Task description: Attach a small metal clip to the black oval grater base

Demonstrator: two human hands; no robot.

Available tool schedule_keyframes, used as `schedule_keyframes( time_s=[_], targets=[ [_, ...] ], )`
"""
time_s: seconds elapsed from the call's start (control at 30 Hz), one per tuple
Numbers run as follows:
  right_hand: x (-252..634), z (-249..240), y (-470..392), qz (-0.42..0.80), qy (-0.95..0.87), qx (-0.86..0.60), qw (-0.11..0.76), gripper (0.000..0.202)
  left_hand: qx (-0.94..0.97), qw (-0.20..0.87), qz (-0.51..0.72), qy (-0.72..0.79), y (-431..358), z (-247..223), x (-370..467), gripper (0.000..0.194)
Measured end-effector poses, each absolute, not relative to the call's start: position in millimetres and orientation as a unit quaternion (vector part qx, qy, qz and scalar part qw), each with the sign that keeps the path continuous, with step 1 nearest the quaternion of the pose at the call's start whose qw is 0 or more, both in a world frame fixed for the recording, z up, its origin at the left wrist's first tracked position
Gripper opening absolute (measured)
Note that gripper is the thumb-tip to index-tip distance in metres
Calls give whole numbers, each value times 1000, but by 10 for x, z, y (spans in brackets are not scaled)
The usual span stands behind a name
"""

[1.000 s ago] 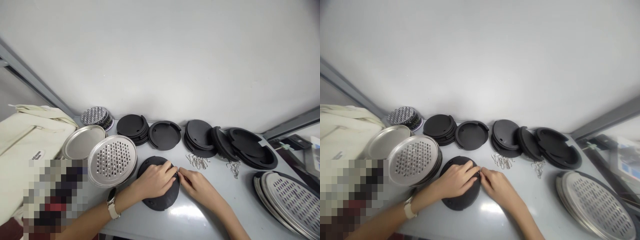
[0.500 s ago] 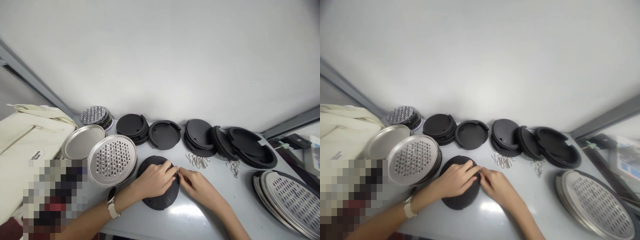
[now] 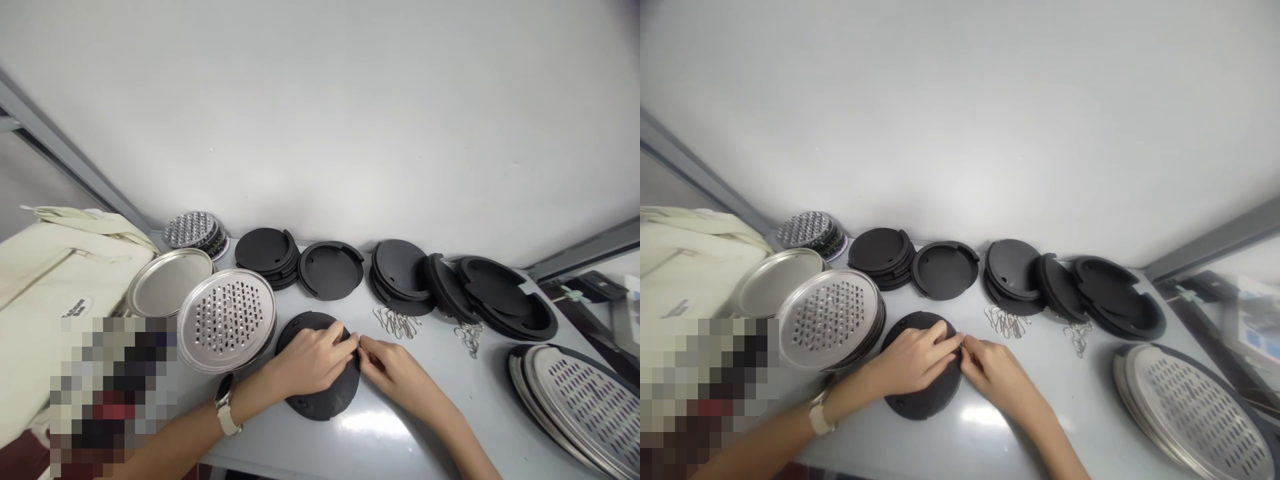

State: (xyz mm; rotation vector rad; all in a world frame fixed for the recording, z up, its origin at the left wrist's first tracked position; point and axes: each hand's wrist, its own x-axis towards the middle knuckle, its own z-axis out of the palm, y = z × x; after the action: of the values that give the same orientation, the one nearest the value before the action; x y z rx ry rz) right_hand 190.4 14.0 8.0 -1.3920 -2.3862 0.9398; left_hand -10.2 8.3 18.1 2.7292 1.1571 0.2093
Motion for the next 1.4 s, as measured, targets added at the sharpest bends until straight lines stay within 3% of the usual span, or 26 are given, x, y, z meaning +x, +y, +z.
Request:
schedule_keyframes(
  time_s=[1.4],
  targets=[
    [1924, 75, 148, 337, -809, -473, 91, 24, 924, 31, 82, 373, 76, 123, -100, 34]
  ],
)
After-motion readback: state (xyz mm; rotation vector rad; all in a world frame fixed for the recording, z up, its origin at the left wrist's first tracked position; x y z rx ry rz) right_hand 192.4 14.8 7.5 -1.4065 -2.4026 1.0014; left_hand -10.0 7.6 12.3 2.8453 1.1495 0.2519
